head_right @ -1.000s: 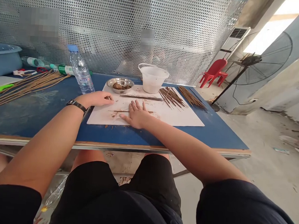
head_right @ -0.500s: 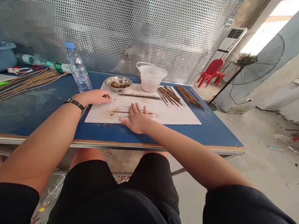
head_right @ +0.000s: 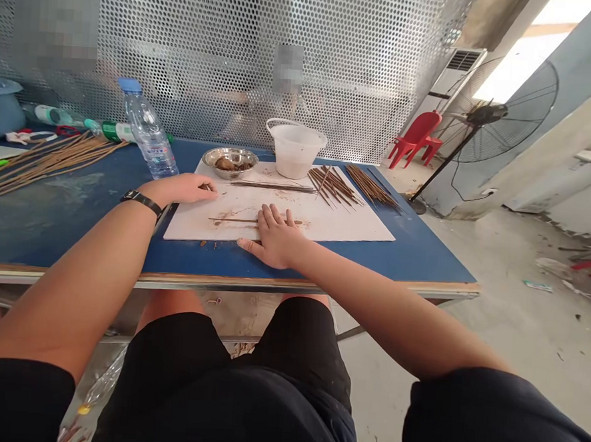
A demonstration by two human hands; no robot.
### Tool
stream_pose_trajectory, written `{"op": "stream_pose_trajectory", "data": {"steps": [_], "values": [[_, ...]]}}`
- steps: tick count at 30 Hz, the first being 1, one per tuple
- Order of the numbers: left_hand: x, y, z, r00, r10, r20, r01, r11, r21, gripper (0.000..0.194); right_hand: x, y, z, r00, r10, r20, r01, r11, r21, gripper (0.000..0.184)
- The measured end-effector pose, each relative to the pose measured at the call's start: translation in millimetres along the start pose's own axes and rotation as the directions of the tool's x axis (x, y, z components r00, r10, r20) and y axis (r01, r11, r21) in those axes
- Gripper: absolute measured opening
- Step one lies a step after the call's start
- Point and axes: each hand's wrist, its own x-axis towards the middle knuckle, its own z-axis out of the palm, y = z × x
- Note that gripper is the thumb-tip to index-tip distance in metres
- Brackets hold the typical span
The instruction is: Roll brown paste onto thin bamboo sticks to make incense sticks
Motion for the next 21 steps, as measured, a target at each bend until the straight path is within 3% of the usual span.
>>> {"op": "stream_pose_trajectory", "data": {"steps": [3, 5, 10, 15, 18, 21], "values": [[1.5, -1.1, -0.3, 1.0, -0.007, -0.001, 0.007, 1.0, -0.001, 0.059, -14.9, -5.4, 3.0, 1.0, 0.001, 0.004, -0.001, 1.0, 0.016, 0.122], [2.8, -2.6, -0.5, 1.0, -0.014, 0.001, 0.014, 1.0, 0.0, 0.06, -10.0, -5.2, 4.0, 1.0, 0.013, -0.009, -0.013, 1.0, 0.019, 0.122], [2.1, -3.5, -1.3, 1.0, -0.018, 0.016, 0.018, 1.0, -0.001, 0.063, 38.7, 8.6, -2.2, 0.995, 0.085, -0.05, -0.084, 0.996, 0.02, 0.116], [1.3, -3.4, -0.9, 1.0, -0.003, 0.022, 0.004, 1.0, -0.003, 0.062, 74.4, 21.9, -12.4, 0.992, 0.122, 0.006, -0.122, 0.992, -0.017, 0.112], [5.6, -7.0, 1.2, 1.0, 0.014, 0.004, -0.014, 1.0, -0.016, 0.06, 62.5, 19.7, -11.2, 0.995, 0.099, 0.006, -0.099, 0.994, -0.044, 0.114], [8.1, -8.6, 2.3, 1.0, 0.006, -0.002, -0.006, 1.0, -0.017, 0.061, 30.6, 12.3, -5.3, 0.998, 0.061, -0.013, -0.061, 0.998, -0.013, 0.117]]}}
